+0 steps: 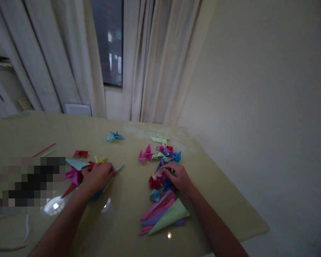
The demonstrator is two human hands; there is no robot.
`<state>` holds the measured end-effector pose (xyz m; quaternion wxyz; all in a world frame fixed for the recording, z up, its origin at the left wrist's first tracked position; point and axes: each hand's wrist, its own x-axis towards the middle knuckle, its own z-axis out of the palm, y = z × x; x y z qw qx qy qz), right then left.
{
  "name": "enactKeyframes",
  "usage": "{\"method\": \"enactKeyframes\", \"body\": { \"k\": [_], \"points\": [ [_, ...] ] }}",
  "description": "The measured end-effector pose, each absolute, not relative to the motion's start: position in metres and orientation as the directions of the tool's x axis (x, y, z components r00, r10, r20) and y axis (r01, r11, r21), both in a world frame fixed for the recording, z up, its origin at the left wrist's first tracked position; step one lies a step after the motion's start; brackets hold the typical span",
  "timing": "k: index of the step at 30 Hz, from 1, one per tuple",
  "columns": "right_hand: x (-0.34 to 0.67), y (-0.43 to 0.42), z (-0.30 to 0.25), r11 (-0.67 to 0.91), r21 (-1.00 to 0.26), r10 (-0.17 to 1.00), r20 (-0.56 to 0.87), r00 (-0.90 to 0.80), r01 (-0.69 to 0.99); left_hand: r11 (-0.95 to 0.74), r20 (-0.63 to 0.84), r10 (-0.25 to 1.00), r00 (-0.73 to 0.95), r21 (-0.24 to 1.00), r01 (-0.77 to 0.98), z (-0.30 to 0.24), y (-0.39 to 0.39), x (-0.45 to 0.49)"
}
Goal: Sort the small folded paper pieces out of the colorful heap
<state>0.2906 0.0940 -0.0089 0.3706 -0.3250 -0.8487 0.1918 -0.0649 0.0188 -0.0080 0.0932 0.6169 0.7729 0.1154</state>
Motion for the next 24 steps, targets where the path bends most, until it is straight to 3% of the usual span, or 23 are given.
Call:
{"method": "enactKeyframes", "body": {
  "k": [3,7,12,16,20,22,24],
  "points": [
    [0.291,0.092,-0.007,0.726,-0.554,0.685,0.528,-0.502,0.408,0.250,0.016,0.964,-0.264,0.273,0.929,0.007,0.016,-0.052],
    [0.289,0.086,-0.003,0.748,-0.543,0.663,0.573,-0.482,0.382,0.298,0.170,0.907,-0.385,0.388,0.872,0.027,0.015,-0.039],
    [0.283,0.078,0.003,0.768,-0.546,0.638,0.612,-0.467,0.335,0.163,0.414,0.825,-0.384,0.475,0.865,0.029,0.011,-0.028],
    [0.281,0.073,0.005,0.772,-0.553,0.632,0.621,-0.463,0.313,0.088,0.526,0.741,-0.417,0.539,0.838,0.029,0.009,-0.022],
    [0.281,0.069,0.004,0.761,-0.573,0.646,0.628,-0.434,0.304,-0.055,0.575,0.657,-0.487,0.681,0.730,0.029,0.005,-0.016],
    [0.281,0.068,0.004,0.755,-0.587,0.652,0.625,-0.429,0.293,-0.191,0.643,0.643,-0.415,0.660,0.727,0.023,0.002,-0.009],
    [0.281,0.066,0.005,0.754,-0.600,0.648,0.616,-0.449,0.266,-0.380,0.746,0.635,-0.200,0.527,0.760,0.014,-0.001,0.001]
  ]
}}
